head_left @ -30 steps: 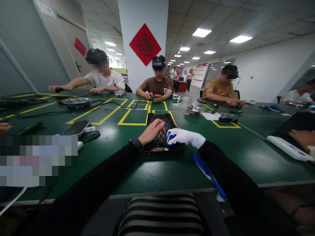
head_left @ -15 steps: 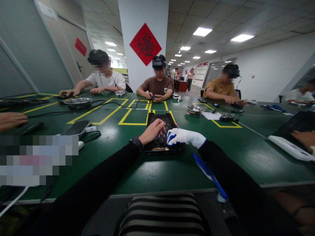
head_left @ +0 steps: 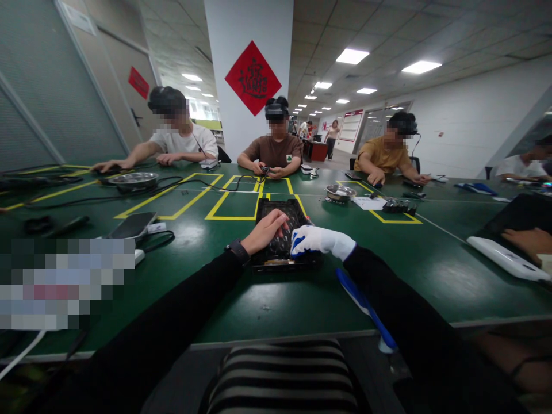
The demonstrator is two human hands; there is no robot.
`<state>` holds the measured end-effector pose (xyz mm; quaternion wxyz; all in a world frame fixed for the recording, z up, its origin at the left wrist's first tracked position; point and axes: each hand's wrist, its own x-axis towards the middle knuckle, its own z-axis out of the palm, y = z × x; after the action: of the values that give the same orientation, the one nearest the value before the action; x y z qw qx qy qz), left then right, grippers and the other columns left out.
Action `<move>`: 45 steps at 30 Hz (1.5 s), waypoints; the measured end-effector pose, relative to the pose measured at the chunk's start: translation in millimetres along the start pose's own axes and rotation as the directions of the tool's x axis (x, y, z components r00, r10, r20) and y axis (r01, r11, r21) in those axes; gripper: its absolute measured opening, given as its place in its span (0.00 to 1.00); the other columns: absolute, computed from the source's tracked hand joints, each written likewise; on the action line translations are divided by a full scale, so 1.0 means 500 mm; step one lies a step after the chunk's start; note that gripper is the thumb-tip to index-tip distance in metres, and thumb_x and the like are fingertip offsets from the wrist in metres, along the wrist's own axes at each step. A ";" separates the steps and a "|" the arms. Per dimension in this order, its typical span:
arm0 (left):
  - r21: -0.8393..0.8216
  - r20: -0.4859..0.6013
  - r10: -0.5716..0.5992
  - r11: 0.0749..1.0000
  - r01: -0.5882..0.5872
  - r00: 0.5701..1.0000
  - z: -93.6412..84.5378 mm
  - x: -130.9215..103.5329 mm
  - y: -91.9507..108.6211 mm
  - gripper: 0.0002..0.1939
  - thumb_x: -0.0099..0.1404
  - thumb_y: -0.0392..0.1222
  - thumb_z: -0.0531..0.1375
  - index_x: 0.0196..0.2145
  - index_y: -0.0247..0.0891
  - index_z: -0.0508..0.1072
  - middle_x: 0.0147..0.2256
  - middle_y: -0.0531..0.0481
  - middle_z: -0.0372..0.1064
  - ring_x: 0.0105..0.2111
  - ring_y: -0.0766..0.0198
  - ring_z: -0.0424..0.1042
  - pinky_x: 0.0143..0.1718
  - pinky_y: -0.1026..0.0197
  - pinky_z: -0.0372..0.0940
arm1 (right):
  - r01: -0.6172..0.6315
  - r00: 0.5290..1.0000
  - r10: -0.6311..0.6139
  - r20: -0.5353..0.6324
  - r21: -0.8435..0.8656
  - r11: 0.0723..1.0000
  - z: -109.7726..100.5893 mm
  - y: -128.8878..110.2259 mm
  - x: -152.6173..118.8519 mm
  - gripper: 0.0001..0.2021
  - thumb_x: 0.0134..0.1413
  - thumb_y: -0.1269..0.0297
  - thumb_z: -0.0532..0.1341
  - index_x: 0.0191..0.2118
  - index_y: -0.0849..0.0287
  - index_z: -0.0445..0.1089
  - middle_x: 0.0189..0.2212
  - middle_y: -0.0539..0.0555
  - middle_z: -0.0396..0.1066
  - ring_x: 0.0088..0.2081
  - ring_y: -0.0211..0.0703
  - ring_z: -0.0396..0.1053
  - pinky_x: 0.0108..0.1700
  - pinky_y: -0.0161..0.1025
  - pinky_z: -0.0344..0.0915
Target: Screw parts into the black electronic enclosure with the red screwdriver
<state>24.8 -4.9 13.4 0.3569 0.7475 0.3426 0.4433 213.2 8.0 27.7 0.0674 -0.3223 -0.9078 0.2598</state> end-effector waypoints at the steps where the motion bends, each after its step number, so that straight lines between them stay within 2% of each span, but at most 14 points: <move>1: 0.000 0.000 0.001 1.000 -0.001 1.000 0.000 0.000 -0.001 0.17 0.66 0.52 0.46 0.37 0.36 0.64 0.32 0.50 0.68 0.24 0.71 0.64 0.26 0.66 0.61 | -0.010 1.000 0.010 -0.005 -0.033 0.999 -0.001 -0.003 -0.001 0.09 0.42 0.61 0.64 0.31 0.60 0.75 0.29 0.50 0.72 0.33 0.40 0.67 0.37 0.32 0.61; 6: -0.001 0.012 0.020 1.000 -0.020 1.000 0.000 0.002 -0.005 0.17 0.65 0.53 0.46 0.35 0.36 0.65 0.32 0.50 0.68 0.24 0.70 0.64 0.26 0.65 0.61 | -0.152 0.988 0.147 -0.044 -0.139 0.979 -0.008 -0.035 -0.012 0.12 0.42 0.57 0.64 0.30 0.60 0.74 0.31 0.52 0.70 0.34 0.41 0.64 0.35 0.33 0.59; 11: 0.002 0.018 0.016 1.000 -0.016 1.000 0.000 0.001 -0.002 0.18 0.65 0.53 0.46 0.34 0.36 0.65 0.32 0.50 0.68 0.24 0.70 0.64 0.27 0.64 0.61 | -0.182 0.983 0.182 -0.014 -0.139 0.973 -0.012 -0.054 -0.018 0.11 0.42 0.57 0.63 0.28 0.60 0.73 0.28 0.51 0.70 0.32 0.39 0.64 0.33 0.32 0.58; 17: 0.006 0.025 0.014 1.000 -0.014 1.000 -0.001 0.001 -0.002 0.18 0.66 0.53 0.45 0.34 0.36 0.65 0.33 0.50 0.67 0.24 0.70 0.64 0.27 0.65 0.60 | -0.179 0.984 0.178 -0.016 -0.080 0.981 -0.010 -0.048 -0.016 0.13 0.40 0.55 0.64 0.25 0.61 0.71 0.26 0.50 0.69 0.27 0.36 0.63 0.29 0.31 0.58; 27: -0.010 0.033 0.017 1.000 -0.017 0.999 -0.002 0.000 -0.002 0.18 0.66 0.53 0.45 0.34 0.37 0.65 0.32 0.51 0.67 0.24 0.70 0.64 0.27 0.64 0.60 | -0.069 0.997 0.069 -0.031 -0.009 0.998 -0.008 -0.017 -0.010 0.13 0.42 0.55 0.63 0.28 0.61 0.71 0.28 0.50 0.69 0.30 0.38 0.64 0.34 0.33 0.60; 30: -0.011 0.026 0.011 1.000 -0.011 1.000 -0.002 0.001 -0.001 0.18 0.65 0.53 0.46 0.34 0.37 0.65 0.32 0.51 0.67 0.24 0.69 0.64 0.27 0.63 0.61 | 0.005 0.985 0.007 -0.170 0.068 0.998 -0.021 -0.013 -0.004 0.13 0.48 0.55 0.59 0.28 0.61 0.71 0.26 0.50 0.69 0.31 0.39 0.65 0.38 0.35 0.61; 32: -0.001 0.026 0.006 1.000 -0.006 1.000 -0.002 0.001 -0.001 0.18 0.65 0.53 0.46 0.33 0.37 0.65 0.32 0.51 0.67 0.24 0.69 0.64 0.28 0.63 0.61 | 0.034 0.927 0.002 -0.376 0.091 0.995 -0.034 -0.007 -0.002 0.16 0.54 0.55 0.53 0.30 0.61 0.71 0.30 0.52 0.70 0.34 0.41 0.66 0.42 0.37 0.61; 33: 0.008 0.028 0.004 1.000 -0.004 1.000 -0.003 0.002 -0.002 0.18 0.65 0.53 0.46 0.33 0.37 0.65 0.31 0.51 0.67 0.24 0.69 0.64 0.28 0.63 0.61 | 0.039 0.872 0.009 -0.490 0.087 0.995 -0.040 -0.001 -0.002 0.17 0.56 0.56 0.50 0.33 0.61 0.71 0.34 0.53 0.70 0.38 0.43 0.66 0.46 0.38 0.60; 35: 0.033 0.027 0.003 0.999 -0.004 1.000 -0.003 0.002 -0.004 0.18 0.65 0.53 0.46 0.32 0.36 0.64 0.31 0.51 0.68 0.24 0.69 0.65 0.28 0.63 0.61 | -0.019 0.723 0.055 -0.688 0.059 0.998 -0.045 0.019 -0.005 0.18 0.58 0.59 0.46 0.40 0.60 0.70 0.42 0.55 0.68 0.46 0.44 0.63 0.51 0.39 0.56; 37: 0.065 0.021 0.010 0.998 -0.011 1.000 -0.003 0.003 -0.006 0.17 0.64 0.53 0.48 0.32 0.36 0.64 0.31 0.52 0.67 0.25 0.69 0.65 0.29 0.64 0.61 | -0.189 0.532 0.128 -0.837 0.030 0.981 -0.041 0.048 -0.011 0.16 0.57 0.61 0.47 0.43 0.60 0.69 0.44 0.56 0.66 0.48 0.45 0.61 0.53 0.41 0.54; 38: 0.080 0.018 0.016 0.997 -0.017 1.000 -0.003 0.003 -0.007 0.16 0.64 0.52 0.48 0.32 0.36 0.64 0.30 0.52 0.67 0.25 0.69 0.65 0.29 0.64 0.61 | -0.281 0.507 0.160 -0.847 0.013 0.960 -0.036 0.064 -0.013 0.15 0.56 0.62 0.49 0.42 0.60 0.69 0.44 0.57 0.65 0.47 0.45 0.61 0.53 0.41 0.54; 40: 0.106 0.014 0.025 0.994 -0.027 1.000 -0.003 0.003 -0.009 0.15 0.64 0.51 0.49 0.32 0.36 0.64 0.30 0.52 0.67 0.25 0.70 0.65 0.29 0.65 0.61 | -0.394 0.625 0.246 -0.741 -0.027 0.919 -0.024 0.095 -0.017 0.12 0.53 0.61 0.53 0.40 0.60 0.69 0.42 0.57 0.66 0.44 0.44 0.62 0.50 0.41 0.56; 42: 0.125 0.012 0.028 0.992 -0.030 1.000 -0.003 0.003 -0.011 0.14 0.63 0.50 0.50 0.32 0.36 0.64 0.29 0.53 0.67 0.24 0.70 0.65 0.28 0.65 0.61 | -0.417 0.729 0.314 -0.609 -0.031 0.908 -0.016 0.114 -0.019 0.13 0.53 0.60 0.54 0.40 0.60 0.68 0.39 0.56 0.68 0.40 0.42 0.64 0.45 0.38 0.59; 45: 0.139 0.013 0.029 0.990 -0.031 0.999 -0.004 0.004 -0.013 0.13 0.63 0.49 0.50 0.31 0.36 0.65 0.28 0.53 0.66 0.24 0.70 0.65 0.27 0.66 0.60 | -0.461 0.777 0.396 -0.489 -0.014 0.887 -0.014 0.120 -0.020 0.12 0.52 0.60 0.53 0.41 0.58 0.67 0.36 0.53 0.70 0.34 0.39 0.66 0.38 0.35 0.61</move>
<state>22.6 0.5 9.3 0.2992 0.7781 0.3594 0.4194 256.1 44.4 3.4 0.2039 -0.5777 -0.7811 0.1206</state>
